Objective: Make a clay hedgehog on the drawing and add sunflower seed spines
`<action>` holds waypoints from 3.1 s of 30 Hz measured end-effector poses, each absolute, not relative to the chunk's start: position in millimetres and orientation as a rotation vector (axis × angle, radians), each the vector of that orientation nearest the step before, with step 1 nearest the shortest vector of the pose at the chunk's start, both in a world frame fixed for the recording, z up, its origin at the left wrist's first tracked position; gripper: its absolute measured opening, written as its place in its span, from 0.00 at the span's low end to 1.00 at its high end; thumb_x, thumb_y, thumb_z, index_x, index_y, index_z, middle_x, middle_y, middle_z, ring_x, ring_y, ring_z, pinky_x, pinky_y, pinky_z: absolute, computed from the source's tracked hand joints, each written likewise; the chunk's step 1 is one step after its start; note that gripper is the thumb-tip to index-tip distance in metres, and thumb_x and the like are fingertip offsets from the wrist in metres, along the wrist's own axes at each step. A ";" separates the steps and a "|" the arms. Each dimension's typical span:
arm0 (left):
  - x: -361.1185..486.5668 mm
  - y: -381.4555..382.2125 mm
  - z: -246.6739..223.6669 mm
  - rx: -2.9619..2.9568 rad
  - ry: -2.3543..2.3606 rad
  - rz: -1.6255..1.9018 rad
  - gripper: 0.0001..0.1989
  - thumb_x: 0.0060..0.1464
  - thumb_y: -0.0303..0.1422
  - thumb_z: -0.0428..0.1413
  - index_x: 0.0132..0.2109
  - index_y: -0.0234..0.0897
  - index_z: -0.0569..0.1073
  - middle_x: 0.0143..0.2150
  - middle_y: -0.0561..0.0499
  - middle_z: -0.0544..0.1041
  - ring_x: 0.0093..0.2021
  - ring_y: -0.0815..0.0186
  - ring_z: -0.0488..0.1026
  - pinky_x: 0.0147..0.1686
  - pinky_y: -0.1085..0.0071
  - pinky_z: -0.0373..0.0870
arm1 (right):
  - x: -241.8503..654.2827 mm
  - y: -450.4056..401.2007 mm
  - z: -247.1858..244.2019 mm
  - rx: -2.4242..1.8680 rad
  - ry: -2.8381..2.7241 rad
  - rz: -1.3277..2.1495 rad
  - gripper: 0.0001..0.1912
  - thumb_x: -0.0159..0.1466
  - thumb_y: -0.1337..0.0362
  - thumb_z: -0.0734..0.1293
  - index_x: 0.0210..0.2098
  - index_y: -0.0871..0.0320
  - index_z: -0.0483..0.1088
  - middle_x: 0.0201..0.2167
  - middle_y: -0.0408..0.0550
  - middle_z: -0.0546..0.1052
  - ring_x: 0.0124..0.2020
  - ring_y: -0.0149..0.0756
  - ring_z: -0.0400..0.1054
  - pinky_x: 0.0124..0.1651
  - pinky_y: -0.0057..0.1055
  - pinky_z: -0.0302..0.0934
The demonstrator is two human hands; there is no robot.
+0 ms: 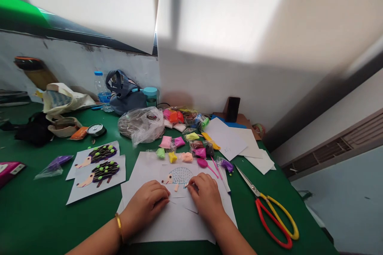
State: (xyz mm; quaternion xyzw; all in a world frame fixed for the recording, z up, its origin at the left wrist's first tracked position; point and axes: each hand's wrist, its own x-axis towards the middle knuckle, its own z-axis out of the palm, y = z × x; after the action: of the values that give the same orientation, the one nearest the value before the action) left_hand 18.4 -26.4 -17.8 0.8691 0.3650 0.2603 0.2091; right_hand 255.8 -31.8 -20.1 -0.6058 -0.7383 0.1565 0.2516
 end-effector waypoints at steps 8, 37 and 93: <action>17.9 -26.3 -19.8 2.420 1.020 0.721 0.05 0.57 0.26 0.56 0.36 0.39 0.75 0.35 0.50 0.79 0.39 0.60 0.74 0.42 0.63 0.70 | 247.2 -32.7 -20.9 -1.646 -1.999 0.429 0.04 0.61 0.69 0.67 0.32 0.54 0.72 0.32 0.44 0.74 0.38 0.40 0.67 0.43 0.36 0.57; 18.0 -26.0 -20.5 2.416 1.028 0.684 0.04 0.58 0.26 0.56 0.36 0.38 0.75 0.36 0.50 0.79 0.39 0.60 0.73 0.42 0.62 0.69 | 249.3 -32.3 -20.2 -1.580 -1.897 0.607 0.06 0.63 0.70 0.64 0.33 0.54 0.73 0.34 0.46 0.75 0.40 0.41 0.67 0.44 0.36 0.58; 17.9 -26.5 -22.2 2.407 1.029 0.701 0.05 0.57 0.25 0.56 0.37 0.39 0.75 0.36 0.50 0.79 0.39 0.60 0.73 0.42 0.62 0.69 | 242.9 -30.7 -29.4 -1.503 -2.045 0.343 0.08 0.61 0.75 0.63 0.31 0.56 0.69 0.31 0.44 0.73 0.36 0.38 0.64 0.40 0.34 0.57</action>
State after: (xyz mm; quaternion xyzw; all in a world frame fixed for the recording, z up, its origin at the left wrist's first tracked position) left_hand 17.9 -26.5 -22.2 0.8677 0.3709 0.2525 0.2141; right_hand 242.9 -30.7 -29.4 -0.5624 -0.7650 0.1282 0.2864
